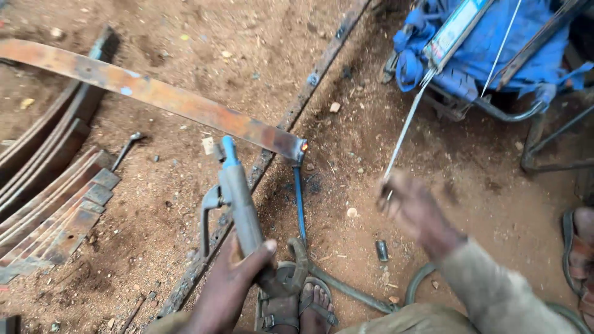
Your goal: Welding and shaping metal leaf springs for a vehicle suspension.
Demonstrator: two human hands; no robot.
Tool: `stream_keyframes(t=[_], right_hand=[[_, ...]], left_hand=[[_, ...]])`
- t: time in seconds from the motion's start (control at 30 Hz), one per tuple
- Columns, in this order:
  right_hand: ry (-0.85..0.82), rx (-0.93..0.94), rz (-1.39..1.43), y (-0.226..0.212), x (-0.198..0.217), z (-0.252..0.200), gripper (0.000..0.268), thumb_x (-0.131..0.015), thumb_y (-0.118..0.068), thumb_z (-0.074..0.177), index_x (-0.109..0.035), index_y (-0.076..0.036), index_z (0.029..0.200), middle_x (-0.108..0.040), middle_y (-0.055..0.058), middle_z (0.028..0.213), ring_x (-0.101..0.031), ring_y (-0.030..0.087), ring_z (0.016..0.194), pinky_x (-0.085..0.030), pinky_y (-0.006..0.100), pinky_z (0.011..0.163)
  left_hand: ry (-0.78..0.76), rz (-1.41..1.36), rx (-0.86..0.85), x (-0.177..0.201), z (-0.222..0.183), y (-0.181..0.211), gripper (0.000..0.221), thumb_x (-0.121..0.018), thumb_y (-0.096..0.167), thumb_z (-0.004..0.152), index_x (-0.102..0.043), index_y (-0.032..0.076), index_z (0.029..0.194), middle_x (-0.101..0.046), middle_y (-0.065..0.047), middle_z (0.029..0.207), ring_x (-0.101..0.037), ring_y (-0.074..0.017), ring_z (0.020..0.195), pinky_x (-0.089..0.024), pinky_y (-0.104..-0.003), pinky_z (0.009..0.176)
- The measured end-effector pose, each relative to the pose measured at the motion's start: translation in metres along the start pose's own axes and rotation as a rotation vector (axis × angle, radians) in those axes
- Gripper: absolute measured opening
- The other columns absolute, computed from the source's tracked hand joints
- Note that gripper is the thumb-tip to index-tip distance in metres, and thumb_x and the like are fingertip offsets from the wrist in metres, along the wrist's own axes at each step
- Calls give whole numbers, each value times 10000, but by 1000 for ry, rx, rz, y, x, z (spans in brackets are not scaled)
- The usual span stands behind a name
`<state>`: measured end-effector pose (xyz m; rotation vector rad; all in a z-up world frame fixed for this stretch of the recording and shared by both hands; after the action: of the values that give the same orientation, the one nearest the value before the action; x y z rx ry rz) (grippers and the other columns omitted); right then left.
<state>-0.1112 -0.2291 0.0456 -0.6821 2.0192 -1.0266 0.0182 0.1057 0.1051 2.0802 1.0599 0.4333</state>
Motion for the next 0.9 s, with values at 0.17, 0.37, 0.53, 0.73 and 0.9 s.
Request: stream_keyframes(t=[0.17, 0.37, 0.53, 0.73, 0.9], right_hand=[[-261, -55, -340, 28, -85, -104, 184, -601, -176, 991, -693, -16, 1000, -676, 84, 879, -653, 170, 817, -548, 314, 732], [-514, 8, -866, 47, -170, -165, 134, -636, -148, 919, -697, -33, 889, -697, 86, 868, -672, 159, 818, -550, 325, 754], [-404, 120, -1038, 41, -150, -150, 275, -670, -332, 951, -760, -79, 892, -758, 24, 937, -732, 118, 869, -589, 298, 785], [-56, -87, -247, 28, -143, -127, 447, -568, -354, 939, -508, -233, 1366, -711, 84, 1079, -707, 160, 935, -580, 361, 823], [19, 138, -127, 60, -92, -97, 561, -614, -286, 1055, -467, 88, 1446, -629, 133, 1079, -628, 245, 937, -549, 436, 816]], left_hand=[[-70, 91, -165, -10, -8, 6, 619, -691, 505, 885, -554, 21, 1246, -695, -100, 906, -669, -176, 832, -567, -340, 757], [-283, 10, -405, -34, -3, -11, 711, -634, 560, 970, -446, 33, 1409, -645, -58, 1103, -648, -131, 978, -560, -335, 852], [-206, 77, -285, -42, -20, -12, 609, -440, 474, 1049, -479, -14, 1412, -651, -107, 1009, -691, -167, 876, -612, -375, 812], [-417, 379, -316, -66, -33, -9, 705, -362, 418, 1037, -111, 153, 1640, -575, -138, 1365, -662, -186, 1161, -583, -342, 966], [-406, 766, -1031, -80, -59, 10, 780, -544, 298, 1081, -102, -34, 1632, -327, -351, 1582, -463, -407, 1371, -424, -507, 1114]])
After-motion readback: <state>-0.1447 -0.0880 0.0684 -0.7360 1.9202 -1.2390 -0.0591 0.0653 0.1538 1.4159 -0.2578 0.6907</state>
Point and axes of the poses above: each hand's wrist, its own z-axis towards the middle knuckle, its own x-axis out of the back of the hand, y = z × x, the point moved 4 cm from there along z, towards the middle knuckle
